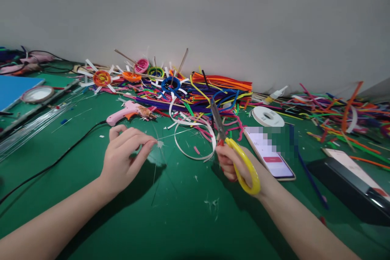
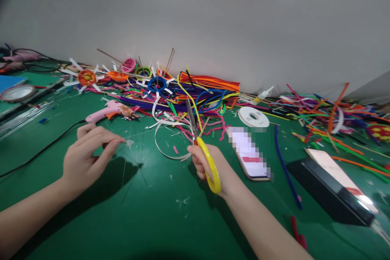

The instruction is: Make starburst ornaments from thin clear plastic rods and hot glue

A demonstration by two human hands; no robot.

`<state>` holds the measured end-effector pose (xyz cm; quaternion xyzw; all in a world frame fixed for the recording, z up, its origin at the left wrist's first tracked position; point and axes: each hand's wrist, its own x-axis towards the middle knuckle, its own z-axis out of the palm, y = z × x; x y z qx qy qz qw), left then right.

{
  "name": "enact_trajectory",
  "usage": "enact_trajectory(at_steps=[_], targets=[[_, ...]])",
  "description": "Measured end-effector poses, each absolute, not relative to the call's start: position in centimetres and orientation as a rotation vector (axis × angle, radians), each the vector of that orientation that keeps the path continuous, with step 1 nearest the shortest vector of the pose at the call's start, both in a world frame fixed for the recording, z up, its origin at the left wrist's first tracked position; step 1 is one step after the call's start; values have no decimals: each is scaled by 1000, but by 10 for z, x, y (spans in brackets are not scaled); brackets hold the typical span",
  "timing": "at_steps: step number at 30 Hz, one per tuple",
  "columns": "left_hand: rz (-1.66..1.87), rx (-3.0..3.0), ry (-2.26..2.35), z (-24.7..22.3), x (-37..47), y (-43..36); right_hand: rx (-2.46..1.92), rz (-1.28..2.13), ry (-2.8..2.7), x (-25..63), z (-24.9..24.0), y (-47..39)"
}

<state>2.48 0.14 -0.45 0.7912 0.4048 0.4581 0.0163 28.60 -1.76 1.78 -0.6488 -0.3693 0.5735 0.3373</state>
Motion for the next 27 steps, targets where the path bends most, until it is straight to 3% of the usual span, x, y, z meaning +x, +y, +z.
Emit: enact_trajectory(at_steps=[8, 12, 21, 27], targets=[[1543, 2336, 1333, -9, 21, 6, -1935, 533, -1492, 291, 23, 11], [1571, 2323, 1339, -9, 21, 7, -2072, 250, -1704, 286, 2, 11], [1612, 2367, 1326, -8, 22, 8, -1793, 105, -1861, 304, -34, 15], [1624, 2366, 1305, -7, 23, 7, -1490, -123, -1862, 300, -26, 10]])
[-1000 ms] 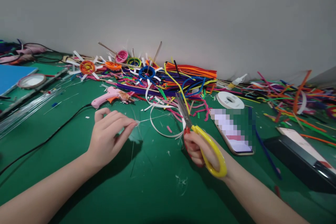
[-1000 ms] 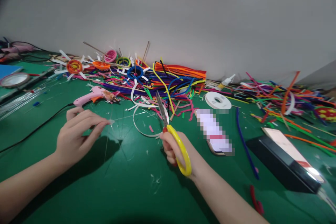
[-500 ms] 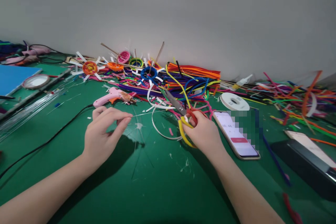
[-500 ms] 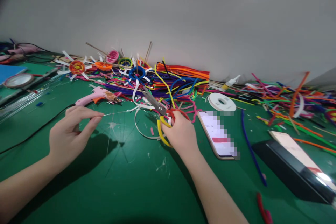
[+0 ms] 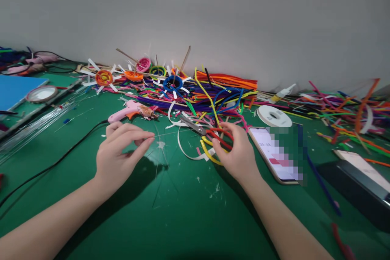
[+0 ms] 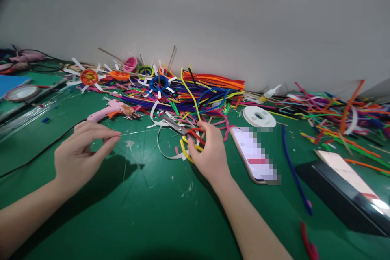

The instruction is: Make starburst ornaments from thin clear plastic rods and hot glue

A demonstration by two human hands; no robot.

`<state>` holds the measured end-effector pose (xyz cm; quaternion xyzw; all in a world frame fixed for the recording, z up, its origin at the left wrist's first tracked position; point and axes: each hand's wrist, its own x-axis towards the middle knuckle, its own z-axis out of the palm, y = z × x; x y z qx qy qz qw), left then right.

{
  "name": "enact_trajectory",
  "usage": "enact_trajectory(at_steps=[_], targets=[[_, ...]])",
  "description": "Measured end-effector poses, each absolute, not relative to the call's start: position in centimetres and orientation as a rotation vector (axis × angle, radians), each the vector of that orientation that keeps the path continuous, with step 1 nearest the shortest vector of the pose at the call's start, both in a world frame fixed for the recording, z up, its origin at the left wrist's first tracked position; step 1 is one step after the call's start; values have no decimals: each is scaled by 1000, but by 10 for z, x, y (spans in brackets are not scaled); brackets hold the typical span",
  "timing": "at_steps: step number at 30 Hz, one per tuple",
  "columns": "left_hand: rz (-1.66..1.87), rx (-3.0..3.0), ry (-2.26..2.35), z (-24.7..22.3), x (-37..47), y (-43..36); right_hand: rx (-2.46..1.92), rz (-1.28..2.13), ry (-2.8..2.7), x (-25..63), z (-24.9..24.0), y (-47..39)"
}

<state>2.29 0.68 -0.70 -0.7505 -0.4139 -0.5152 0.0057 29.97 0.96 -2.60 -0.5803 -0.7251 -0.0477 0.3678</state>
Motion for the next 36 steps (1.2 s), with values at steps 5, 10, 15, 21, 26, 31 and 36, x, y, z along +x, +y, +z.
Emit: enact_trajectory(at_steps=[5, 10, 15, 21, 26, 31, 36], targets=[[-1584, -2410, -1229, -6, 22, 5, -1089, -372, -2014, 275, -3, -3], [-1576, -2459, -1170, -6, 21, 3, -955, -535, -2180, 250, 8, -5], [-1548, -2485, -1144, -6, 19, 4, -901, -530, -2207, 243, 11, -1], [-1495, -2529, -1198, -6, 19, 8, -942, -371, -2155, 237, 7, -4], [-1438, -2553, -1198, -5, 22, 7, -991, -133, -2094, 235, -8, -9], [-1432, -2504, -1285, -5, 21, 5, -1160, 145, -1939, 234, -11, -16], [-1439, -2474, -1284, -4, 21, 5, -1175, 329, -1837, 230, -10, -21]])
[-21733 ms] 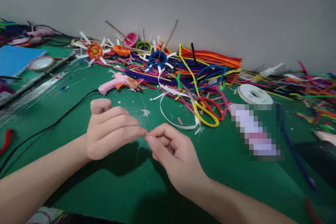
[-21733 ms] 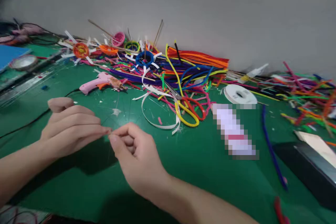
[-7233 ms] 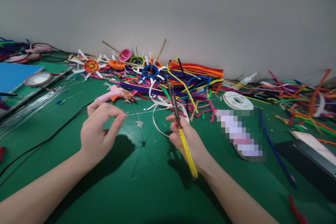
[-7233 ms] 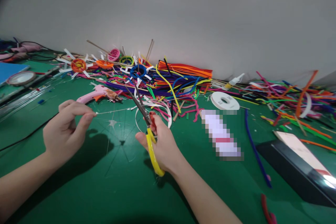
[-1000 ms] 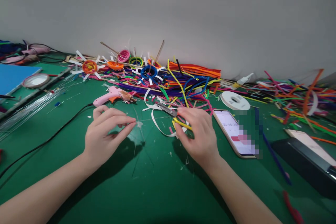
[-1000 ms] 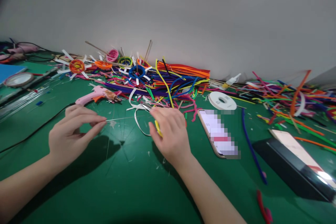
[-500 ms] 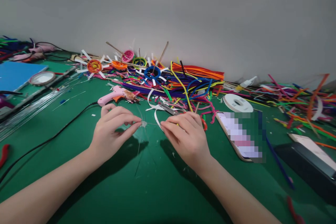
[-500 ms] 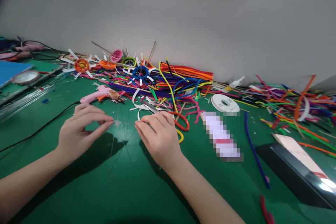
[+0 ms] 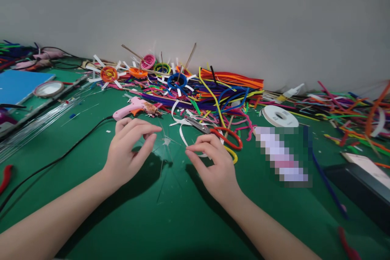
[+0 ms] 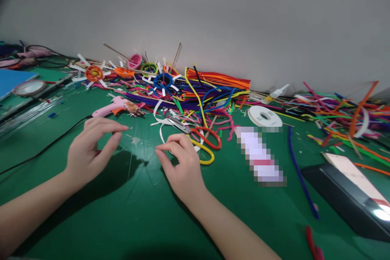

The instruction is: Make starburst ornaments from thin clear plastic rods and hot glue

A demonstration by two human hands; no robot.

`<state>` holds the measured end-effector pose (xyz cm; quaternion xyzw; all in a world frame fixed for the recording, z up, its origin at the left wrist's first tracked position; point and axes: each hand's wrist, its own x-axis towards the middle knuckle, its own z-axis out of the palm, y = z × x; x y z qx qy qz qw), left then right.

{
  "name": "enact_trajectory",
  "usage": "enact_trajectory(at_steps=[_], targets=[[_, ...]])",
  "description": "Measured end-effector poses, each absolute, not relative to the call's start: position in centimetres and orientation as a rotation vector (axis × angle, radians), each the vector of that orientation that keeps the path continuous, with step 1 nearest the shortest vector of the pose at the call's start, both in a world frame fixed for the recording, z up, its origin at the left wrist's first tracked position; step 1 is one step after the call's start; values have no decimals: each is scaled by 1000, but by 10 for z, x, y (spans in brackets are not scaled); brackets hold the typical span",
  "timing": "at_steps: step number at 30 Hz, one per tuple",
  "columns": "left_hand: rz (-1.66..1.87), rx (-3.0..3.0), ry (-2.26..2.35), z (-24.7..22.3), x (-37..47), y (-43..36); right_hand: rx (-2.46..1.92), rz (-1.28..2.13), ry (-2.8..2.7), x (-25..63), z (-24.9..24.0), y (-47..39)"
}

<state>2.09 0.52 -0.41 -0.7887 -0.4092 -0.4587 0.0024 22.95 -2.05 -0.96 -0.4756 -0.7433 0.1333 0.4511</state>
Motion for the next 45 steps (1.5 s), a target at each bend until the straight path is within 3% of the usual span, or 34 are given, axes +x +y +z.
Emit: enact_trajectory(at_steps=[6, 45], targets=[[-1434, -2478, -1308, -4, 22, 6, -1173, 489, -1874, 229, -18, -20], [-1381, -2494, -1350, -2, 21, 5, -1222, 266, -2252, 232, -27, -21]])
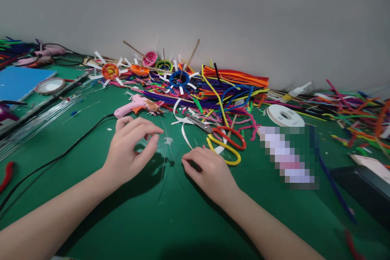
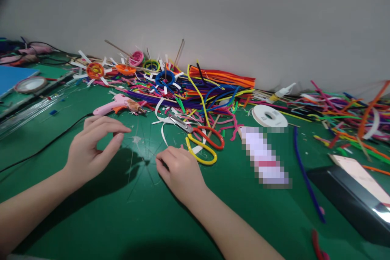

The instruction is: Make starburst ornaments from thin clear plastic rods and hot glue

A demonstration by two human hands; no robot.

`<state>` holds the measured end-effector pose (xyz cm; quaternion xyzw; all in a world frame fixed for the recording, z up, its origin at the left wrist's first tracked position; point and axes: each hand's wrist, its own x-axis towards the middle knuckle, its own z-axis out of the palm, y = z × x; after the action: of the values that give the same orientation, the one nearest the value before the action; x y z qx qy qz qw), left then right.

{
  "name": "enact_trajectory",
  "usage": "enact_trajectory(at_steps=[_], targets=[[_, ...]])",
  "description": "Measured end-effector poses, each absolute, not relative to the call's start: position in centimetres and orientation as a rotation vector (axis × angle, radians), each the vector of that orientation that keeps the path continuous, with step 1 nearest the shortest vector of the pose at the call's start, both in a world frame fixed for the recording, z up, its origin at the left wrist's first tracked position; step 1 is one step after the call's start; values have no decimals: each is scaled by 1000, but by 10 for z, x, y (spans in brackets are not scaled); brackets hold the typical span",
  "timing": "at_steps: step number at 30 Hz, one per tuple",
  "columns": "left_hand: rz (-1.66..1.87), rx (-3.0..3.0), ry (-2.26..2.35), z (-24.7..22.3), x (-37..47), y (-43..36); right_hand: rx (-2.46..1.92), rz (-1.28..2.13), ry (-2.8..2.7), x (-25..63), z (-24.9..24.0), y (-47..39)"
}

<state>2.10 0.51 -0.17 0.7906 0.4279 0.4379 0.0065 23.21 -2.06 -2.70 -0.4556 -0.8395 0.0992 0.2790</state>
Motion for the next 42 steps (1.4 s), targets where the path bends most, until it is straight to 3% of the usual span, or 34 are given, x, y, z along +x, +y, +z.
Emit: enact_trajectory(at_steps=[19, 37, 42], targets=[[1291, 2557, 1243, -1, 21, 3, -1248, 307, -2262, 232, -26, -20], [1159, 2528, 1230, -2, 21, 3, -1640, 7, -2127, 258, -26, 1], [1141, 2536, 1221, -3, 22, 4, -1559, -295, -2172, 260, -27, 1]])
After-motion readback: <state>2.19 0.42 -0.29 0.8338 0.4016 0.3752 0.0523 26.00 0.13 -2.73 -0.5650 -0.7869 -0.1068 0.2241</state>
